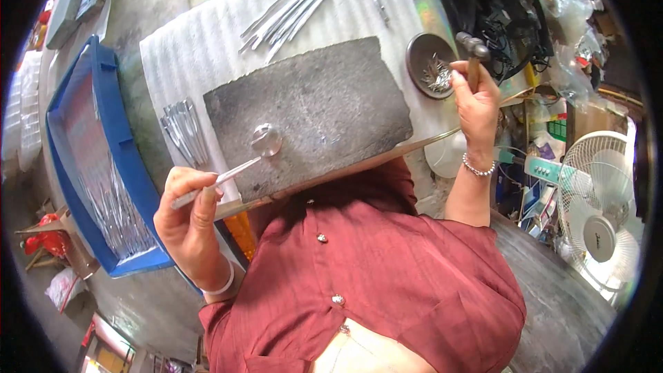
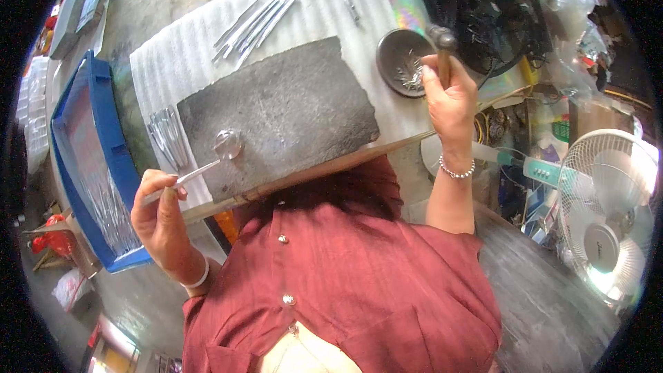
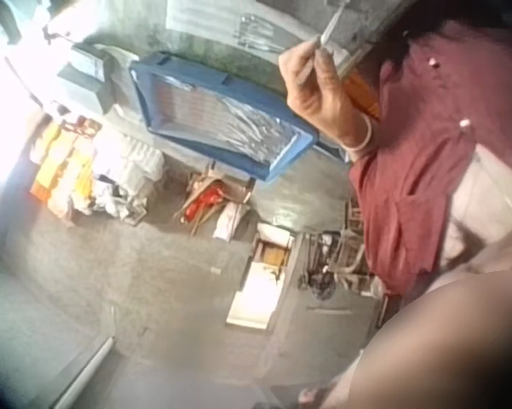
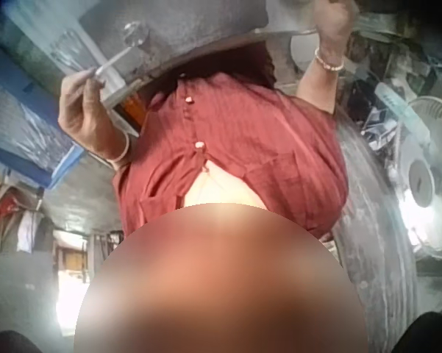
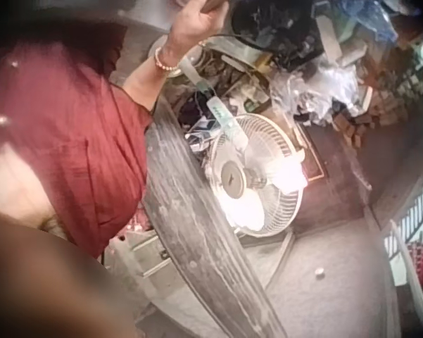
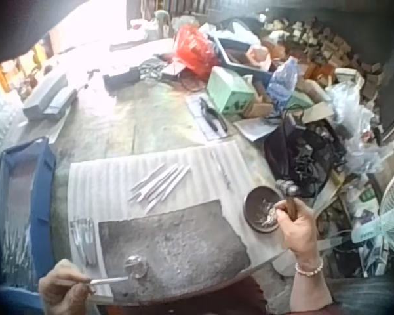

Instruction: Hammering small metal pins on a small anvil at a workbench.

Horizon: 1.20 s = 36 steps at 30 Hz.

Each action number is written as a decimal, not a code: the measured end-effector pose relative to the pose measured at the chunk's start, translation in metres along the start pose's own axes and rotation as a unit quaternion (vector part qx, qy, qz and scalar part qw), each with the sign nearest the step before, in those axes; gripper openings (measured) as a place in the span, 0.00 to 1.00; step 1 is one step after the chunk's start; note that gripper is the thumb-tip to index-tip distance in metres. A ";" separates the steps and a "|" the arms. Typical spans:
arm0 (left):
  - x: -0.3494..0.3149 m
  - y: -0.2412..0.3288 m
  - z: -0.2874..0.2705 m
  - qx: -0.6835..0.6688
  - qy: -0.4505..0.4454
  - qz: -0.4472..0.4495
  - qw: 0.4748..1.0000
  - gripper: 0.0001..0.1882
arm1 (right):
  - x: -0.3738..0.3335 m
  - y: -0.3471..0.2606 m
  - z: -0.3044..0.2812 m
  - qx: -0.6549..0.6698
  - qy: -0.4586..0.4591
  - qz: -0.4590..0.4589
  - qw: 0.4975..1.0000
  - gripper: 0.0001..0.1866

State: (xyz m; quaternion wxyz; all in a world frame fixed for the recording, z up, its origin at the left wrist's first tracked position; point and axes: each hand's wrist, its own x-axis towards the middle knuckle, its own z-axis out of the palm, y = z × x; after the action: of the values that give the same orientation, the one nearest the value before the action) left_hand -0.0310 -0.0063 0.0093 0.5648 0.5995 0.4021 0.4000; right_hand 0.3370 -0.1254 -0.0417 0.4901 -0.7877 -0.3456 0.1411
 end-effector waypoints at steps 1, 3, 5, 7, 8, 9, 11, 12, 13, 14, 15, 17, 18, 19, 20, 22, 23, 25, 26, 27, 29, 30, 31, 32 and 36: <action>-0.001 0.002 0.001 0.050 -0.013 0.012 0.999 0.06 | 0.004 0.005 -0.002 -0.062 -0.001 0.012 0.998 0.05; -0.004 0.009 0.009 0.130 -0.016 0.028 0.991 0.08 | 0.010 0.018 -0.004 -0.080 -0.011 0.026 0.996 0.06; -0.005 0.013 0.015 0.218 -0.022 0.052 0.974 0.09 | 0.017 0.024 -0.002 -0.090 -0.018 0.030 0.995 0.07; -0.007 0.016 0.018 0.243 -0.031 0.066 0.967 0.09 | 0.025 0.028 0.003 -0.163 -0.030 0.033 0.986 0.11; -0.007 0.016 0.019 0.269 -0.042 0.075 0.959 0.09 | 0.029 0.027 0.005 -0.163 -0.030 0.032 0.986 0.11; -0.007 0.019 0.020 0.282 -0.037 0.088 0.955 0.09 | 0.033 0.022 0.008 -0.196 -0.039 0.039 0.979 0.13; -0.007 0.024 0.021 0.298 -0.032 0.086 0.950 0.10 | 0.041 0.020 0.013 -0.271 -0.044 0.017 0.961 0.15; -0.008 0.025 0.021 0.313 -0.028 0.084 0.946 0.10 | 0.046 0.024 0.013 -0.296 -0.050 -0.004 0.954 0.13; -0.010 0.027 0.020 0.318 -0.033 0.076 0.944 0.10 | 0.050 0.026 0.014 -0.308 -0.054 -0.012 0.950 0.13; -0.008 0.028 0.019 0.332 -0.041 0.085 0.938 0.10 | 0.054 0.027 0.015 -0.320 -0.059 -0.020 0.946 0.13; -0.006 0.025 0.020 0.345 -0.052 0.094 0.933 0.11 | 0.057 0.025 0.015 -0.342 -0.076 -0.019 0.936 0.13; -0.005 0.018 0.020 0.345 -0.067 0.088 0.932 0.11 | 0.066 0.020 0.016 -0.374 -0.120 -0.013 0.920 0.14; -0.001 0.014 0.020 0.330 -0.084 0.093 0.936 0.11 | 0.068 0.015 0.009 -0.403 -0.135 -0.019 0.905 0.14; -0.004 0.013 0.020 0.335 -0.080 0.086 0.935 0.11 | 0.074 0.020 0.013 -0.412 -0.157 -0.046 0.897 0.13; -0.005 0.013 0.019 0.344 -0.080 0.081 0.932 0.11 | 0.078 0.024 0.017 -0.420 -0.177 -0.073 0.887 0.13; -0.002 0.009 0.019 0.320 -0.076 0.081 0.941 0.10 | 0.079 0.013 0.014 -0.439 -0.200 -0.049 0.875 0.13; 0.000 0.007 0.019 0.316 -0.073 0.075 0.943 0.10 | 0.079 0.011 0.012 -0.443 -0.212 -0.048 0.870 0.13; 0.001 0.003 0.018 0.301 -0.076 0.076 0.948 0.10 | 0.080 0.017 0.008 -0.448 -0.219 -0.077 0.864 0.13; 0.003 0.000 0.018 0.287 -0.078 0.076 0.952 0.10 | 0.077 0.018 0.004 -0.453 -0.215 -0.075 0.862 0.13; 0.003 -0.004 0.018 0.282 -0.084 0.071 0.953 0.10 | 0.073 0.017 0.000 -0.390 -0.210 -0.033 0.896 0.13; 0.004 -0.011 0.016 0.278 -0.094 0.067 0.954 0.10 | 0.066 0.021 -0.006 -0.339 -0.185 0.004 0.922 0.13; 0.002 -0.015 0.017 0.287 -0.099 0.061 0.951 0.10 | 0.064 0.036 -0.004 -0.277 -0.180 -0.006 0.944 0.12; 0.003 -0.016 0.016 0.292 -0.109 0.077 0.947 0.10 | 0.062 0.039 -0.004 -0.215 -0.167 -0.006 0.962 0.10; 0.002 -0.015 0.015 0.294 -0.117 0.069 0.946 0.09 | 0.060 0.039 -0.003 -0.156 -0.162 0.007 0.974 0.08; 0.001 -0.027 0.012 0.246 -0.139 0.065 0.957 0.08 | 0.044 0.015 -0.002 0.160 -0.167 0.089 0.969 0.03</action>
State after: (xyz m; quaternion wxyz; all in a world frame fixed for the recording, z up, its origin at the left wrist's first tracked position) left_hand -0.0207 -0.0088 -0.0184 0.4227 0.7943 0.3660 0.2374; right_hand 0.3765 -0.1010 -0.0488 0.5305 -0.6917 -0.3243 0.3675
